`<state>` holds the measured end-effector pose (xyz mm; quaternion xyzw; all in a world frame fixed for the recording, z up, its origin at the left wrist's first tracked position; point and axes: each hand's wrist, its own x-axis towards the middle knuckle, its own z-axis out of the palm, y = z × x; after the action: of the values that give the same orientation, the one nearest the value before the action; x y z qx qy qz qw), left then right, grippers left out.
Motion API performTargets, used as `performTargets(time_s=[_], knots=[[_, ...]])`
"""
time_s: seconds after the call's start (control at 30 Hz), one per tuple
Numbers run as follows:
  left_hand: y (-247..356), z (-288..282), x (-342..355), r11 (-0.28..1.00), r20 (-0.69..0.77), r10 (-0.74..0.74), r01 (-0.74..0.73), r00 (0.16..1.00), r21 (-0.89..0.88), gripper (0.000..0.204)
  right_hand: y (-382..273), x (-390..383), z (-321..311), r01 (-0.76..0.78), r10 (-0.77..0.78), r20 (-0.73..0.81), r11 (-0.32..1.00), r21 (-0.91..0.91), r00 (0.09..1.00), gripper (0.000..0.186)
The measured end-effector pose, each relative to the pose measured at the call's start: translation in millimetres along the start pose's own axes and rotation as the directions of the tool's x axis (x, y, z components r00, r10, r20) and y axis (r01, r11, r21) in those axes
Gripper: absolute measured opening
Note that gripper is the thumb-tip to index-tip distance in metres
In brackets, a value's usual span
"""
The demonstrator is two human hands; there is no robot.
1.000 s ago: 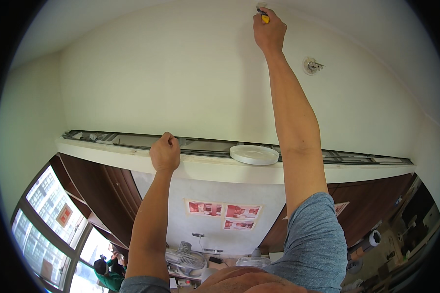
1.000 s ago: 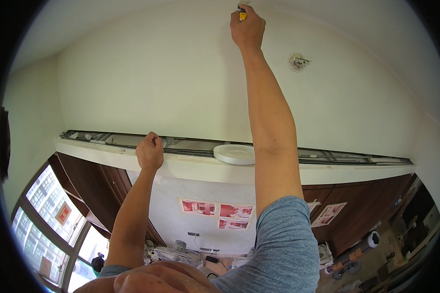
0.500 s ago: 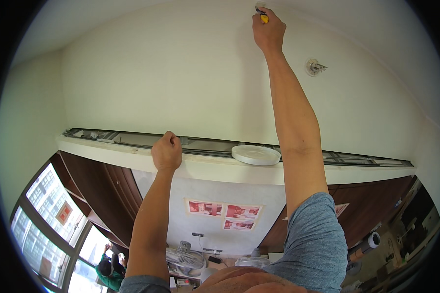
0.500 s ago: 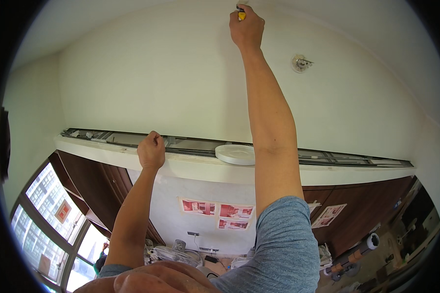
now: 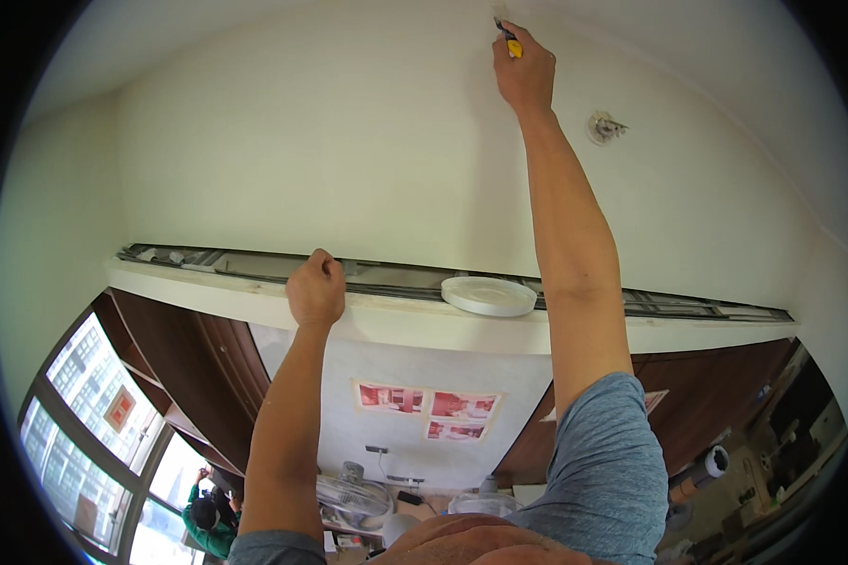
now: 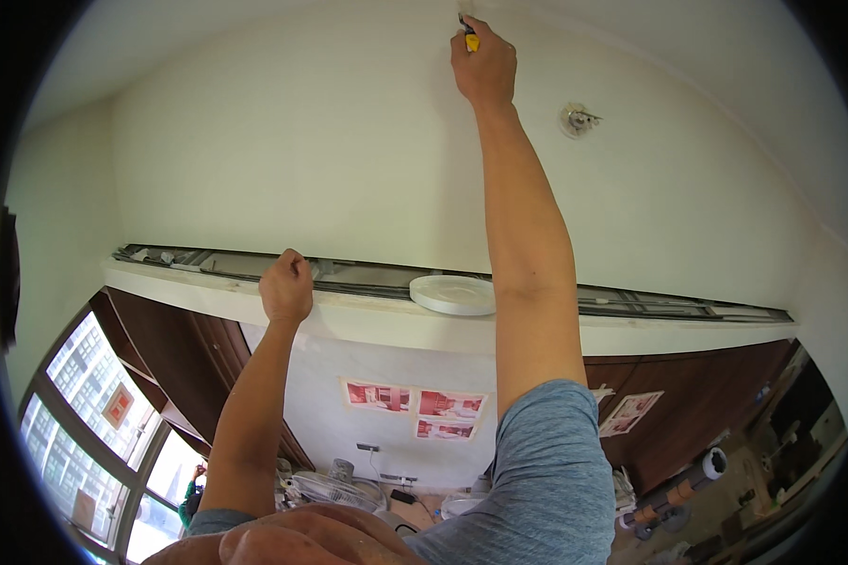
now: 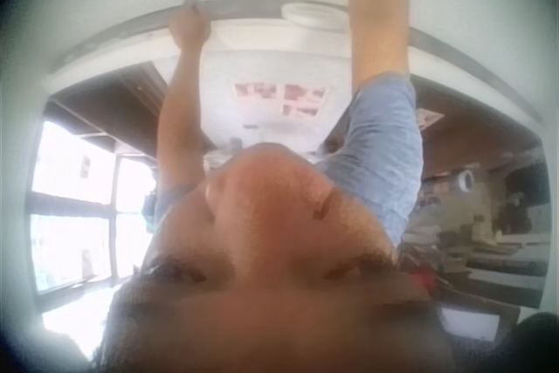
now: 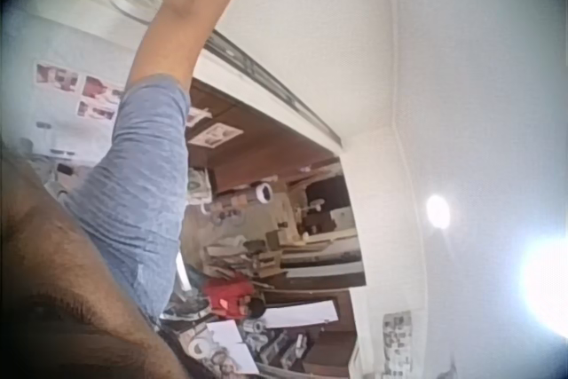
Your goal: The person paints the ceiling along the edge of a wall using a small brush and a paint container. The person repeatedly dips the brush into the container and applies paint in short strokes near the ceiling-wall junction. A second person is visible in the background working near a window.
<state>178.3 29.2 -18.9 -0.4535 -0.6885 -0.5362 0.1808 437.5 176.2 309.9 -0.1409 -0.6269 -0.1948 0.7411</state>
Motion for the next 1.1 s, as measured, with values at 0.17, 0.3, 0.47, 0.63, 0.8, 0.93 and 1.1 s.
performTargets(time_s=[0.17, 0.3, 0.47, 0.63, 0.8, 0.93, 1.1], knots=[[-1, 2, 2, 1.0, 0.002, 0.007, -0.007, 1.0, -0.002, 0.018, 22, 1, -11, 0.076, -0.08, -0.039, 0.994, -0.079, 0.996, 0.033], [-1, 1, 1, 1.0, 0.003, -0.012, 0.012, 1.0, -0.005, 0.018, 19, -2, -18, 0.009, -0.017, -0.077, 0.995, -0.098, 0.997, 0.033], [-2, 1, 0, 1.0, -0.023, 0.011, -0.011, 1.0, -0.002, 0.019, 20, -2, -38, -0.115, 0.112, -0.026, 0.983, -0.144, 0.993, 0.034], [3, 0, 1, 1.0, 0.013, -0.013, 0.013, 1.0, -0.007, 0.019, 40, -1, -46, -0.051, 0.024, -0.173, 0.986, -0.157, 0.985, 0.034], [1, 0, 1, 1.0, 0.0, -0.014, 0.014, 1.0, 0.004, 0.02, 35, 0, -52, -0.146, 0.129, -0.137, 0.982, -0.118, 0.982, 0.035], [2, -2, 1, 1.0, 0.011, -0.02, 0.02, 1.0, 0.0, 0.02, 32, 2, -42, -0.1, 0.095, -0.053, 0.99, -0.1, 0.994, 0.035], [5, -2, 1, 1.0, 0.021, -0.029, 0.028, 0.999, 0.001, 0.02, 31, 0, -34, -0.005, 0.008, 0.027, 0.994, -0.11, 1.0, 0.033]])
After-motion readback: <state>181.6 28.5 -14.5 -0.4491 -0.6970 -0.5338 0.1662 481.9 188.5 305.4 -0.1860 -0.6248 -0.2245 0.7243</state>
